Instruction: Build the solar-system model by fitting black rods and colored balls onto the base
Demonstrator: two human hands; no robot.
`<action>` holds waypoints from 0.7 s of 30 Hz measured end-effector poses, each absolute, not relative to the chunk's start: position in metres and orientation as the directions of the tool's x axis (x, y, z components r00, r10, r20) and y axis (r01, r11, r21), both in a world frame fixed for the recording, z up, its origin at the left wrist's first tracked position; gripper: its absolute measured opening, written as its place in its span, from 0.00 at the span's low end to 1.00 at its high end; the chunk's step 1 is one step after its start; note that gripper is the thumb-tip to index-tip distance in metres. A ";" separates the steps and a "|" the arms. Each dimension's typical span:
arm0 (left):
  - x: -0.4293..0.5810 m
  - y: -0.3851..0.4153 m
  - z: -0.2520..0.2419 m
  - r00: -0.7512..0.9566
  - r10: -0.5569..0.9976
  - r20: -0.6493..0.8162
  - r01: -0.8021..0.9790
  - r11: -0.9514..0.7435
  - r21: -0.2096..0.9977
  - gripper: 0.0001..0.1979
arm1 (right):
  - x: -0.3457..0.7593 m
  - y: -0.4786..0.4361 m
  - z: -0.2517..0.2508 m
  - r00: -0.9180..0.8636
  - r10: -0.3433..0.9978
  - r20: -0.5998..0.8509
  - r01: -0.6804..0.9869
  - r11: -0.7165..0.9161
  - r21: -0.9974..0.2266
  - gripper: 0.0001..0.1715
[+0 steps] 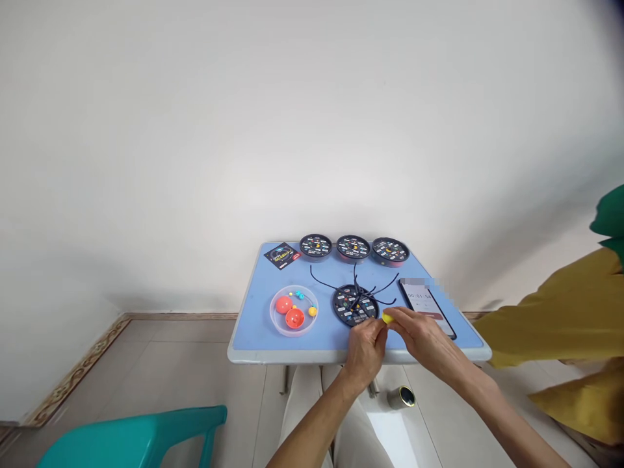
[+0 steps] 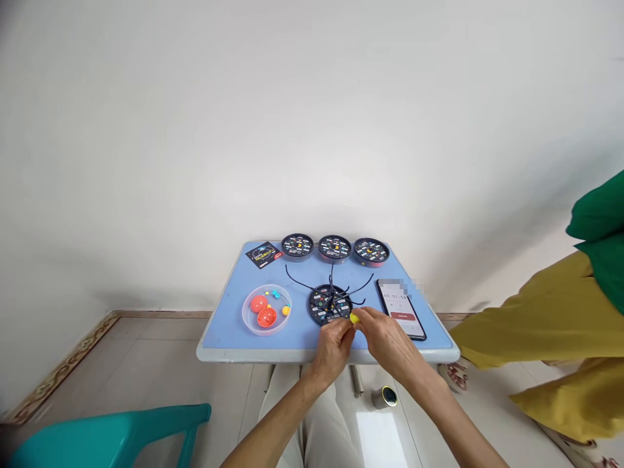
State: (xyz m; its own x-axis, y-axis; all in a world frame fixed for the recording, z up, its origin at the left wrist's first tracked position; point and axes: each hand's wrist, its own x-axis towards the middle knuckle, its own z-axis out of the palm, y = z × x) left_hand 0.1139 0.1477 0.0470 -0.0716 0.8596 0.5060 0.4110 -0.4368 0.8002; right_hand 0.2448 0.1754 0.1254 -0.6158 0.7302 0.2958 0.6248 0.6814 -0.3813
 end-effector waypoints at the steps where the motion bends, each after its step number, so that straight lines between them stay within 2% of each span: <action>1: 0.114 0.148 0.046 -0.075 0.859 0.506 0.414 -0.434 0.800 0.18 | 0.244 0.176 0.126 -0.615 0.730 0.297 0.641 0.683 -0.351 0.16; 8: 0.116 0.144 0.049 -0.111 0.870 0.481 0.447 -0.388 0.806 0.17 | 0.244 0.180 0.118 -0.619 0.727 0.296 0.714 0.678 -0.171 0.16; 12: 0.116 0.141 0.053 -0.121 0.882 0.455 0.439 -0.364 0.822 0.13 | 0.254 0.182 0.112 -0.620 0.692 0.370 0.719 0.690 -0.087 0.22; 15: 0.116 0.141 0.052 -0.119 0.895 0.429 0.421 -0.346 0.839 0.13 | 0.254 0.177 0.119 -0.574 0.684 0.450 0.767 0.641 0.004 0.27; 18: 0.118 0.144 0.045 -0.148 0.911 0.385 0.355 -0.314 0.880 0.10 | 0.231 0.168 0.140 -0.573 0.655 0.492 0.762 0.647 0.027 0.22; 21: 0.121 0.147 0.034 -0.218 0.921 0.324 0.277 -0.260 0.925 0.08 | 0.183 0.164 0.160 -0.703 0.595 0.389 0.647 0.762 0.004 0.15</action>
